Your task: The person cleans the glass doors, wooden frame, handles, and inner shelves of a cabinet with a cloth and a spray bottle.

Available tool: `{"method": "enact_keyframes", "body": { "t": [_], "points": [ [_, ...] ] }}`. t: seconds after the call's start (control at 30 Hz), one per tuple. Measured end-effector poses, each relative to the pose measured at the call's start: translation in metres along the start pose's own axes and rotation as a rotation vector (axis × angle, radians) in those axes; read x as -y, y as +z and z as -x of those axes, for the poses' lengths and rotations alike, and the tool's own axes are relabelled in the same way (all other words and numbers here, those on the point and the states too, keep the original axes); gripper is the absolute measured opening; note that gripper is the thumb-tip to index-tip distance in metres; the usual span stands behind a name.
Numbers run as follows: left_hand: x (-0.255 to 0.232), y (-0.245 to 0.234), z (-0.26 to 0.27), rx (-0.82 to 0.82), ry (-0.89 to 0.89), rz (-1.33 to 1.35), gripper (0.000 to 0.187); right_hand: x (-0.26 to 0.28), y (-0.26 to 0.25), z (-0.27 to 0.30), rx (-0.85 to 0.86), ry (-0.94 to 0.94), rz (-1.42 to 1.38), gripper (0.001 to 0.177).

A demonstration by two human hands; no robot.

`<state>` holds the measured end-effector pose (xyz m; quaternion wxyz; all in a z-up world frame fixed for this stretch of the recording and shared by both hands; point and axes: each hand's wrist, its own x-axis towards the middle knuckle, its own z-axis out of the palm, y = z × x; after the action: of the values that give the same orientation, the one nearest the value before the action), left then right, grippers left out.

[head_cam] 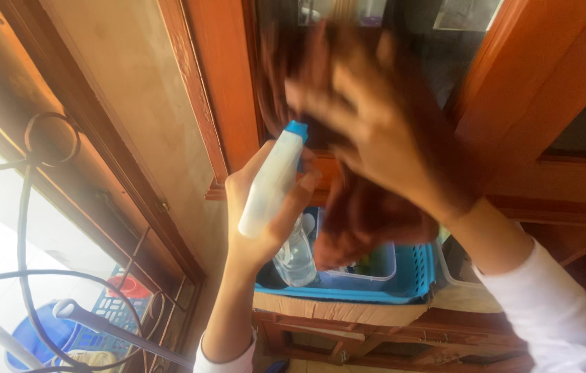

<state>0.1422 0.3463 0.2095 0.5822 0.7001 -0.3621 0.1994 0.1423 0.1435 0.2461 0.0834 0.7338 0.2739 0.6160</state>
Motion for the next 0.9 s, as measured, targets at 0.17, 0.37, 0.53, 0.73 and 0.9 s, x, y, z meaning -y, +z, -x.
{"method": "enact_keyframes", "body": {
  "t": [0.17, 0.37, 0.53, 0.73, 0.9],
  "points": [
    [0.007, -0.014, 0.010, 0.091, 0.082, 0.093, 0.025, -0.002, -0.021, 0.033, 0.253, -0.010, 0.040, 0.063],
    [0.008, -0.007, 0.015, 0.104, -0.092, 0.151, 0.034, -0.049, 0.000, 0.006, 0.151, 0.371, 0.045, 0.048],
    [0.012, 0.005, 0.016, 0.095, 0.011, 0.149, 0.035, -0.002, 0.007, 0.012, 0.179, 0.135, -0.210, 0.072],
    [0.011, 0.000, 0.027, 0.192, 0.095, 0.119, 0.033, 0.029, 0.002, 0.067, 0.270, 0.279, -0.278, 0.072],
    [0.009, -0.002, 0.025, 0.178, 0.102, 0.182, 0.040, -0.036, -0.020, 0.059, 0.239, 0.348, 0.256, 0.044]
  ]
}}
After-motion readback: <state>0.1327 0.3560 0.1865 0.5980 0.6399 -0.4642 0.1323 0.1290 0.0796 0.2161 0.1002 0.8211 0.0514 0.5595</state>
